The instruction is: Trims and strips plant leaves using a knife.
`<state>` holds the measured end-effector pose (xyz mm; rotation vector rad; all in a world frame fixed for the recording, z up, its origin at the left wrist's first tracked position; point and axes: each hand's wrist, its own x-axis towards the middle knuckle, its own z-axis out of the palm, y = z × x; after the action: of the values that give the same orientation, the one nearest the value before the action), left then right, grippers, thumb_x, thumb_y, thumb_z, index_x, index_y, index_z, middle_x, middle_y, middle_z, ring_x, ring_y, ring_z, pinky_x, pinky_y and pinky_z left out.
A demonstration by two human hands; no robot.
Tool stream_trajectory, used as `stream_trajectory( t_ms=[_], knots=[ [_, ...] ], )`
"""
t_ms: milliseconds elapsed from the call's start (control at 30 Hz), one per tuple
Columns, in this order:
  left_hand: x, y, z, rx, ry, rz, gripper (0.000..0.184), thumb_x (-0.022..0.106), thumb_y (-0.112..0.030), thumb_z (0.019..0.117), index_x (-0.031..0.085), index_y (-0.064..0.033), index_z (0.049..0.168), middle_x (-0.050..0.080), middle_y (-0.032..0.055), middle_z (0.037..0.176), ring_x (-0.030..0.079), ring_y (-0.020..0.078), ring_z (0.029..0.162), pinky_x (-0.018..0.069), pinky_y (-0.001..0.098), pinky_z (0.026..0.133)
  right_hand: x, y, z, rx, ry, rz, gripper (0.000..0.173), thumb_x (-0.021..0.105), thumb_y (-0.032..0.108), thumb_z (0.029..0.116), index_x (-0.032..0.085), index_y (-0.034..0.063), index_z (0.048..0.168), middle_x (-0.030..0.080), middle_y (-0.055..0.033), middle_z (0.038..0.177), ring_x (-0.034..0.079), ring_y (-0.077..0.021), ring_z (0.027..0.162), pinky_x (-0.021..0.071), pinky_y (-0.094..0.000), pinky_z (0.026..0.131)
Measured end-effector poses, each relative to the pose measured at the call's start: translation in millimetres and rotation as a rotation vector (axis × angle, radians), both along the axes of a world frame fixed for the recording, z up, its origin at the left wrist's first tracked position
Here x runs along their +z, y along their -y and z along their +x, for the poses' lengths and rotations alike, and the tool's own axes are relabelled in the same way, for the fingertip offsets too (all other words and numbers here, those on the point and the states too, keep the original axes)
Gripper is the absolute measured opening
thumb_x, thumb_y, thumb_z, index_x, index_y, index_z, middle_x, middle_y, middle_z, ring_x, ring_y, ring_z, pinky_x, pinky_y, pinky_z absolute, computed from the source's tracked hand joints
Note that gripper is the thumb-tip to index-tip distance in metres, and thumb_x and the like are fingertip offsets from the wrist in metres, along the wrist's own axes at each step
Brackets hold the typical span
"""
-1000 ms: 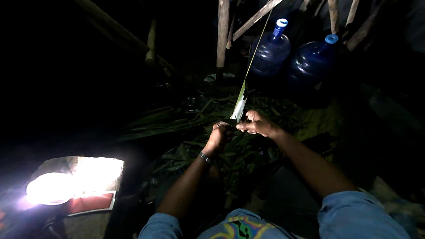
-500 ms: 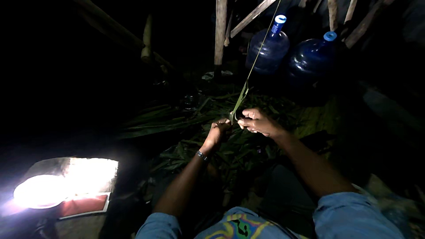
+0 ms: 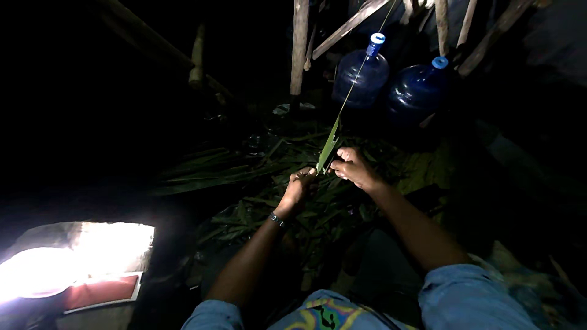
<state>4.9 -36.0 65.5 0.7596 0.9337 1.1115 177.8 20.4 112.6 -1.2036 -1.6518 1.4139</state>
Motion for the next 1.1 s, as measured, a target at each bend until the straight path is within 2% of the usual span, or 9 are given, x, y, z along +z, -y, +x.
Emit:
stream_trajectory(
  t_ms=[133, 300, 400, 467, 600, 700, 767, 933, 1100],
  knots=[
    [0, -1, 0, 0.007, -0.055, 0.021, 0.028, 0.04, -0.016, 0.1096, 0.059, -0.0058, 0.092, 0.051, -0.0034, 0.065, 0.044, 0.0026, 0.05, 0.0376, 0.0171, 0.046, -2, -3, 2, -0.027, -0.016, 0.076, 0.01, 0.056, -0.007, 0.0943, 0.062, 0.0013, 0.091, 0.056, -0.001, 0.063, 0.036, -0.0018, 0.042, 0.0328, -0.0167, 0.041],
    [5, 0, 1, 0.05, -0.071, -0.005, 0.024, 0.042, -0.015, 0.1096, 0.062, -0.003, 0.101, 0.052, -0.0021, 0.066, 0.045, 0.0032, 0.05, 0.0386, 0.0169, 0.046, -4, -3, -2, -0.07, 0.073, 0.191, 0.007, 0.059, -0.004, 0.0943, 0.064, -0.0006, 0.091, 0.056, -0.004, 0.069, 0.04, -0.0055, 0.047, 0.0365, -0.0209, 0.045],
    [2, 2, 1, 0.034, -0.07, -0.012, 0.023, 0.041, -0.013, 0.1095, 0.059, -0.0039, 0.099, 0.049, -0.0033, 0.064, 0.043, 0.0031, 0.049, 0.0369, 0.0172, 0.045, -1, -8, 2, -0.114, 0.041, 0.221, 0.018, 0.055, -0.005, 0.0956, 0.068, -0.0036, 0.109, 0.064, -0.005, 0.082, 0.04, -0.0034, 0.05, 0.0361, -0.0205, 0.045],
    [-1, 3, 3, 0.028, -0.079, -0.008, 0.023, 0.043, -0.013, 0.1093, 0.06, -0.0036, 0.097, 0.049, -0.003, 0.065, 0.042, 0.0031, 0.049, 0.036, 0.0171, 0.045, 4, -14, 9, -0.17, -0.013, 0.17, 0.024, 0.053, -0.004, 0.0978, 0.066, -0.0016, 0.118, 0.062, -0.0033, 0.084, 0.037, -0.0016, 0.048, 0.0327, -0.0184, 0.043],
    [-4, 3, 6, 0.031, -0.099, -0.017, 0.024, 0.045, -0.011, 0.1087, 0.063, -0.0014, 0.097, 0.051, -0.0022, 0.064, 0.043, 0.0034, 0.049, 0.0367, 0.0177, 0.045, 10, -23, 30, -0.343, -0.177, 0.129, 0.026, 0.055, 0.007, 0.1028, 0.065, 0.0089, 0.126, 0.063, 0.0004, 0.084, 0.038, -0.0014, 0.047, 0.0324, -0.016, 0.041],
    [-7, 3, 7, 0.049, -0.129, -0.044, 0.023, 0.045, -0.011, 0.1086, 0.063, 0.0004, 0.099, 0.052, -0.0011, 0.065, 0.043, 0.0035, 0.048, 0.036, 0.0174, 0.043, 11, -36, 43, -0.474, -0.326, 0.159, 0.028, 0.054, 0.002, 0.1025, 0.064, 0.0049, 0.128, 0.062, -0.0005, 0.078, 0.041, -0.0019, 0.045, 0.0341, -0.0154, 0.039],
    [-8, 2, 7, 0.066, -0.13, -0.042, 0.024, 0.045, -0.012, 0.1088, 0.064, 0.0002, 0.099, 0.052, -0.0009, 0.065, 0.044, 0.004, 0.049, 0.0366, 0.0177, 0.044, 8, -32, 48, -0.349, -0.258, 0.132, 0.03, 0.052, 0.005, 0.1028, 0.061, 0.0064, 0.131, 0.061, 0.0004, 0.079, 0.041, -0.0019, 0.047, 0.0353, -0.0165, 0.041],
    [-13, -1, 5, 0.104, -0.13, -0.038, 0.023, 0.043, -0.011, 0.109, 0.061, -0.0002, 0.099, 0.049, -0.0014, 0.063, 0.042, 0.0039, 0.047, 0.036, 0.0179, 0.044, -2, -11, 23, 0.171, -0.015, -0.044, 0.037, 0.056, 0.008, 0.1006, 0.058, 0.0054, 0.138, 0.061, -0.0016, 0.077, 0.041, -0.0027, 0.048, 0.0358, -0.0185, 0.044],
    [-18, 0, 5, 0.179, -0.359, 0.151, 0.021, 0.05, -0.01, 0.106, 0.062, 0.0, 0.092, 0.053, -0.0036, 0.066, 0.046, 0.002, 0.053, 0.0401, 0.0186, 0.051, -9, -6, -1, 0.244, 0.067, -0.132, 0.027, 0.056, 0.004, 0.1014, 0.058, 0.004, 0.128, 0.058, -0.0004, 0.077, 0.038, -0.0014, 0.049, 0.0323, -0.0164, 0.044]
  ],
)
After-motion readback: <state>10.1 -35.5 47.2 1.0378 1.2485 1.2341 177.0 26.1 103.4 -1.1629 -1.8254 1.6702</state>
